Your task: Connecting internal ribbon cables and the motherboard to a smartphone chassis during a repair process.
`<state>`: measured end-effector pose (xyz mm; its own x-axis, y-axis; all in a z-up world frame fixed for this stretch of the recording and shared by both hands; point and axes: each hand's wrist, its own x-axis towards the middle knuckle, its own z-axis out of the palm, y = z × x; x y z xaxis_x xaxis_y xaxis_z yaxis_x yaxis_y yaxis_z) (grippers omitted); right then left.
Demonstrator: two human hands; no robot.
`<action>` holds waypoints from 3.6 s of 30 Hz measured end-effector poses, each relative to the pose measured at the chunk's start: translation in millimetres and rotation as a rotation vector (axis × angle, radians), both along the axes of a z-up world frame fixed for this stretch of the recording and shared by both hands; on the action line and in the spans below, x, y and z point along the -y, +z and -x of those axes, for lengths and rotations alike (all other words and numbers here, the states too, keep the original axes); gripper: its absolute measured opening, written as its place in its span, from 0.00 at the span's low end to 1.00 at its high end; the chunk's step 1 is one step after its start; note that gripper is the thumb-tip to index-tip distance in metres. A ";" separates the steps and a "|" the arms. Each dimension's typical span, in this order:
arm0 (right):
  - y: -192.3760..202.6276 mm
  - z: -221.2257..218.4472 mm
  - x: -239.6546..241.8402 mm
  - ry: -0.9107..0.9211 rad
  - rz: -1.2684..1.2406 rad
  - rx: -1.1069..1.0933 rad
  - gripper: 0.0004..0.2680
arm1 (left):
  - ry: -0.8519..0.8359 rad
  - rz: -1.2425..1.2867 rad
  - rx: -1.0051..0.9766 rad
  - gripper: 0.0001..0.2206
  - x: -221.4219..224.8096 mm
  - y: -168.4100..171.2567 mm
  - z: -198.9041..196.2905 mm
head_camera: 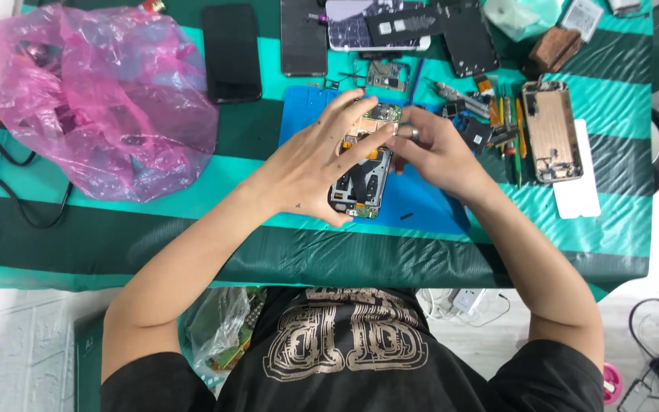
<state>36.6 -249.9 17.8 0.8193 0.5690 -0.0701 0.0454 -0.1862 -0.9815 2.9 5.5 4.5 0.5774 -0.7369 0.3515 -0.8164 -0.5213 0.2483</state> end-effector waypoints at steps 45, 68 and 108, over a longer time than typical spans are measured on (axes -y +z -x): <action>-25.9 -10.2 -9.0 -0.212 -0.075 -0.010 0.19 | 0.146 0.145 -0.218 0.56 -26.6 -28.3 -41.0; -16.5 -21.6 -13.4 -0.182 -0.056 -0.007 0.20 | 0.022 0.206 -0.431 0.70 -9.9 -6.6 -29.5; -18.0 12.5 -7.1 -0.281 -0.209 -0.101 0.27 | 0.088 0.227 -0.350 0.68 -10.0 -21.1 -28.5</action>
